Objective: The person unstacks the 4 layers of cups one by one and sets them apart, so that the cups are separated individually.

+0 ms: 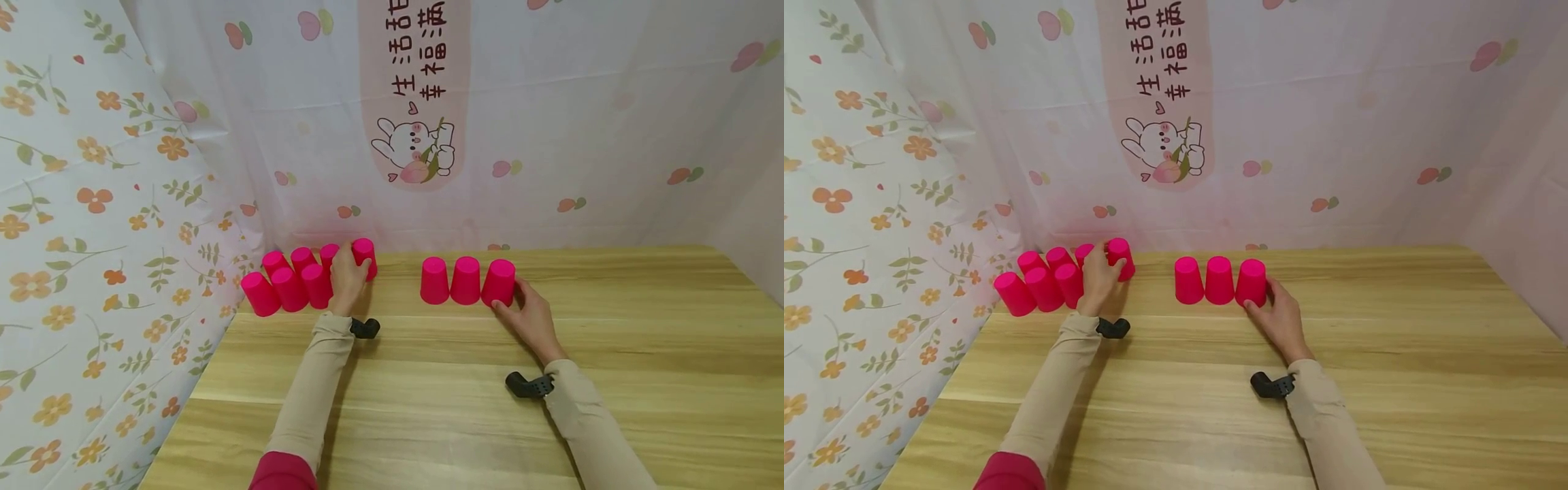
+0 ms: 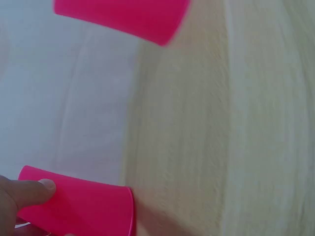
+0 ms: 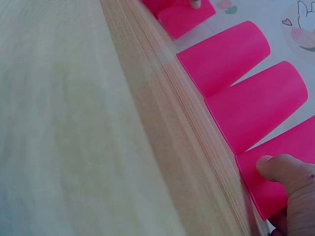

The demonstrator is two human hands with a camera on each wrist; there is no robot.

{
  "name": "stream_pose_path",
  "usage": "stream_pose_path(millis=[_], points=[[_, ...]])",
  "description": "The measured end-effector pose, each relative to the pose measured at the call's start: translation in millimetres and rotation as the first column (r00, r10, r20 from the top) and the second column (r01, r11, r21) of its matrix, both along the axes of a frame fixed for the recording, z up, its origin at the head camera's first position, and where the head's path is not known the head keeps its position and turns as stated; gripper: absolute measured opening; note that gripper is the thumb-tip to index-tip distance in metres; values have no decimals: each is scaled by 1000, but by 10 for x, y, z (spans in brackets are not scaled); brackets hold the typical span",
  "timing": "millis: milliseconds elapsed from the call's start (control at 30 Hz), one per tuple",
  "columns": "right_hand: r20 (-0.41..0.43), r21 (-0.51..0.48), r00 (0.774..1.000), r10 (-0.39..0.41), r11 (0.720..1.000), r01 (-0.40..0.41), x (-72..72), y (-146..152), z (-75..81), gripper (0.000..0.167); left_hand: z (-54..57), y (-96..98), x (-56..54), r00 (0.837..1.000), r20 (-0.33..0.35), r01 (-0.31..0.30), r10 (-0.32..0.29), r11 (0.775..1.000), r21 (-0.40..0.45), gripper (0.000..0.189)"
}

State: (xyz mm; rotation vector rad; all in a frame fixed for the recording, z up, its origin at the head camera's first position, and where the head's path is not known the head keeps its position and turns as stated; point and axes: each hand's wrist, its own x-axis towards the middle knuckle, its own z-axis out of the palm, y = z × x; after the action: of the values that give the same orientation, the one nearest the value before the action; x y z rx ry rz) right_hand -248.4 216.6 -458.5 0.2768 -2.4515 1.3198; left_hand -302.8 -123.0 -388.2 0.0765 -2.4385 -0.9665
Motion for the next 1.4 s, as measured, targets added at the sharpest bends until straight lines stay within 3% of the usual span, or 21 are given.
stream_pose_path(millis=[167, 400, 500, 667, 767, 867, 967, 1033, 1100, 1167, 1267, 1400], points=[[4, 4, 1000, 2, 1000, -2, 2, -14, -11, 60, -29, -23, 8, 993, 60, -90, 101, 984, -154, 34], [-2, 10, 1000, -4, 1000, 4, -4, 10, -10, 60, -10, 45, 37, 990, -7, -132, 140, 919, -371, 36], [-2, 17, 1000, -4, 1000, 4, 3, 11, -16, 60, 15, 87, 97, 988, -41, -155, 151, 905, -397, 33], [-8, 27, 1000, -7, 1000, 7, 4, 8, -9, 60, 142, 165, 239, 987, -59, -163, 152, 910, -381, 24], [-10, 24, 1000, -3, 1000, 3, -2, 5, 5, 60, 241, 224, 323, 993, -64, -119, 103, 934, -337, 25], [-4, 25, 1000, -6, 1000, 6, -12, 3, 6, 60, 285, 296, 377, 995, -99, -24, -1, 969, -247, 28], [-2, 28, 1000, -8, 1000, 8, -15, 8, 8, 60, 252, 396, 385, 975, -182, 110, -128, 988, -104, 34], [-5, 29, 1000, -9, 1000, 9, -13, 10, 11, 60, 215, 478, 387, 949, -238, 211, -205, 978, 0, 36], [-5, 32, 1000, -10, 999, 10, -12, 8, 12, 60, 187, 567, 390, 926, -271, 296, -261, 950, 96, 39], [-7, 36, 1000, -15, 999, 15, -12, 8, 13, 60, 166, 659, 393, 916, -266, 350, -301, 923, 158, 41], [-7, 35, 1000, -16, 999, 17, -9, -3, 11, 60, 140, 774, 384, 916, -199, 381, -347, 909, 170, 44], [4, 21, 1000, -12, 1000, 12, -2, -10, 24, 60, 91, 884, 360, 910, -32, 414, -413, 903, 117, 57]])
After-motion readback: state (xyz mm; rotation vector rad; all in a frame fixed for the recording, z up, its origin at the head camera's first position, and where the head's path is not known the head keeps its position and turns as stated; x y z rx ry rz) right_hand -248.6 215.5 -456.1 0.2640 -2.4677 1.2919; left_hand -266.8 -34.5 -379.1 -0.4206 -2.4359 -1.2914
